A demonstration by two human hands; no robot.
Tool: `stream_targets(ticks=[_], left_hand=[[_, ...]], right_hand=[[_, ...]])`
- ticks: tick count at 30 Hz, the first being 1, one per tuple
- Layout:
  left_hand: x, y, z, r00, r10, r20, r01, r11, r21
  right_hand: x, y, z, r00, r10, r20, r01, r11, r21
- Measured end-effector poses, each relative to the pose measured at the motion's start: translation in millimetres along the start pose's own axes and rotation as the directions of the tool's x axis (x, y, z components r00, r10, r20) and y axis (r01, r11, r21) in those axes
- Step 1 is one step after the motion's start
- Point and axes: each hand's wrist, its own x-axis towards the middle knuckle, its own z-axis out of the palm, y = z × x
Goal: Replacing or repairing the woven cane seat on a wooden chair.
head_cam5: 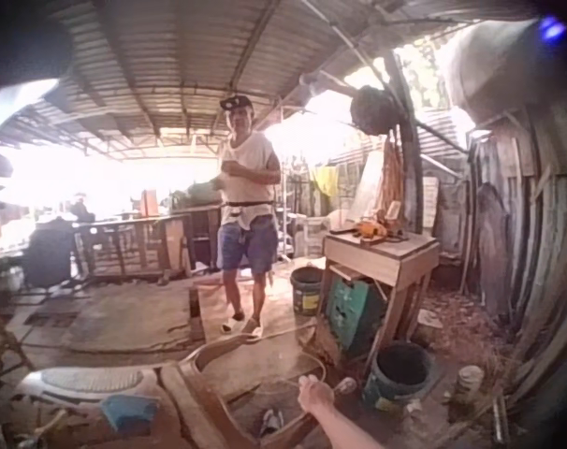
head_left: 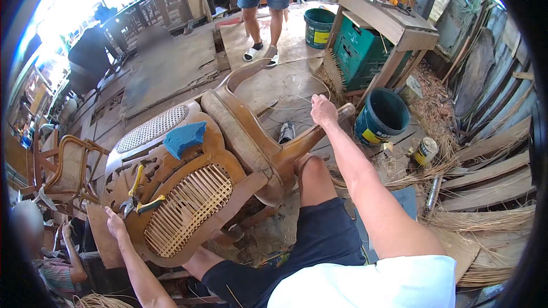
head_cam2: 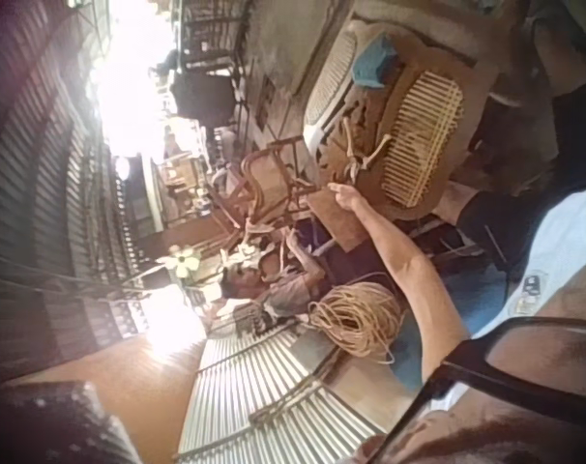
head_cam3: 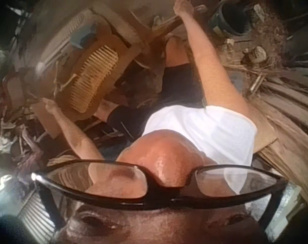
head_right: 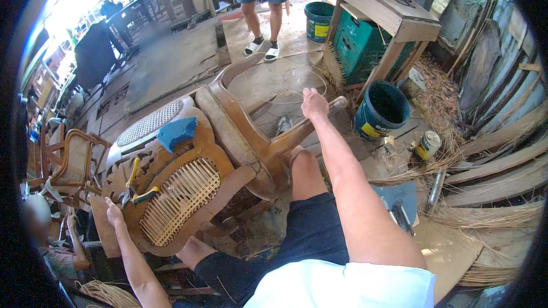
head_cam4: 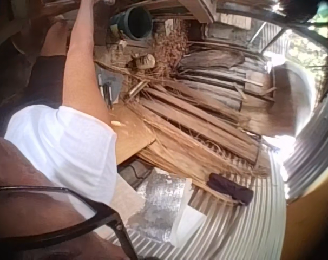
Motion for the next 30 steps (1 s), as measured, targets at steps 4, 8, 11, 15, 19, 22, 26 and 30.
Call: stream_targets(ticks=[4, 8, 11, 15, 19, 22, 26, 30], left_hand=[[-2.0, 0.8, 2.9, 1.000, 0.005, 0.000, -0.005, 1.000, -0.010], [12.7, -12.8, -2.9, 1.000, -0.014, 0.019, 0.015, 0.998, -0.056], [8.2, -5.6, 5.0, 1.000, 0.003, 0.001, -0.003, 0.999, -0.046], [2.7, -1.8, 2.8, 1.000, 0.006, -0.001, -0.006, 0.998, -0.063], [-1.6, -0.5, -1.3, 1.000, -0.016, 0.007, 0.017, 0.997, -0.081], [-4.8, 3.0, 1.3, 1.000, -0.015, 0.013, 0.016, 0.997, -0.072], [6.0, -3.1, 0.8, 1.000, -0.015, 0.007, 0.015, 0.996, -0.092], [5.3, -12.3, -0.5, 1.000, -0.023, 0.013, 0.024, 0.997, -0.079]], right_hand=[[-1.5, -0.1, -0.1, 1.000, 0.000, 0.016, 0.000, 1.000, -0.017], [1.7, -1.6, 6.1, 0.999, -0.038, 0.019, 0.038, 0.999, -0.008], [3.5, 3.6, 7.2, 0.999, -0.038, 0.016, 0.038, 0.999, -0.036], [3.6, 3.0, 7.1, 1.000, -0.027, 0.002, 0.027, 0.996, -0.085], [3.5, 0.2, 6.1, 0.999, -0.027, 0.026, 0.030, 0.996, -0.087], [3.8, 5.3, 4.7, 0.989, -0.025, 0.147, 0.045, 0.990, -0.135], [7.4, 0.9, 9.3, 0.999, -0.014, -0.041, 0.011, 0.998, -0.068], [4.0, -4.4, 9.6, 0.998, -0.003, 0.059, 0.007, 0.998, -0.068]])
